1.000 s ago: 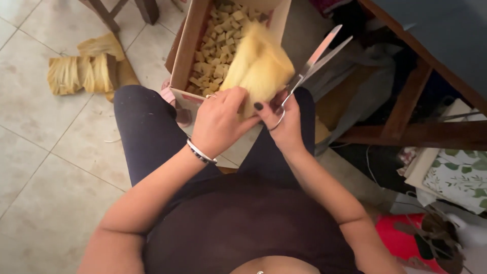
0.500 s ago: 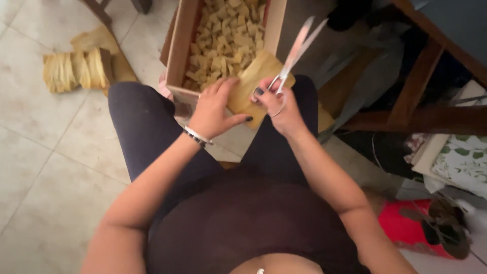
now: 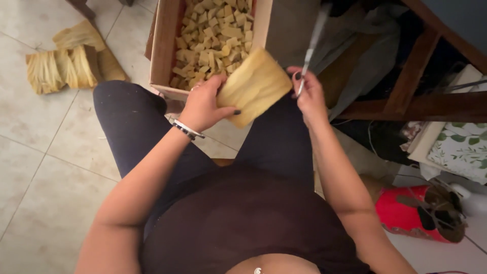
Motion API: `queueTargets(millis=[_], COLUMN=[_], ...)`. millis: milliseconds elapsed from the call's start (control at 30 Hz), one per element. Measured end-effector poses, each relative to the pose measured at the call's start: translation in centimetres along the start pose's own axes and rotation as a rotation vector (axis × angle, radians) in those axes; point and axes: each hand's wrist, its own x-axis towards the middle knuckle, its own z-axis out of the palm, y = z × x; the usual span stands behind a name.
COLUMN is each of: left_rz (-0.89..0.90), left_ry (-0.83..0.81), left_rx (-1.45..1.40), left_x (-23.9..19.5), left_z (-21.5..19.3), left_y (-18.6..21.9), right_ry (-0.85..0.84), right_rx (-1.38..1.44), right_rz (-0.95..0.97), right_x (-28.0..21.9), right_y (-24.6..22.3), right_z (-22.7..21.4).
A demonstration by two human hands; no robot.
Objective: Trimming and cutting dried corn husks into smaller pieces using scissors and placing them into a cardboard box.
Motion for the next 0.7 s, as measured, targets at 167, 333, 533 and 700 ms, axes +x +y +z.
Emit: queueTargets(millis=[167, 333, 533, 700], left_rz=[0.118, 0.232, 0.448, 0.432], left_ry=[0.006, -0.002, -0.032, 0.044], left_rx=[-0.169, -0.311, -0.313, -0.233], left_x=[-1.5, -3.6, -4.7, -3.8], left_z=[-3.2, -7.4, -11.1, -12.5], left_y=[3.1, 7.7, 10.8, 7.7], right_ry=[-0.202, -0.357, -0.368, -0.615], right_rx=[0.303, 0.185, 0.104, -0.722], right_rz=[0.049, -0.061, -0.154, -0.394], right_x=[-2.7, -4.5, -4.9, -4.8], right_y=[1.6, -5.7, -7.7, -9.9], right_z=[-0.3, 1.7, 2.0, -1.4])
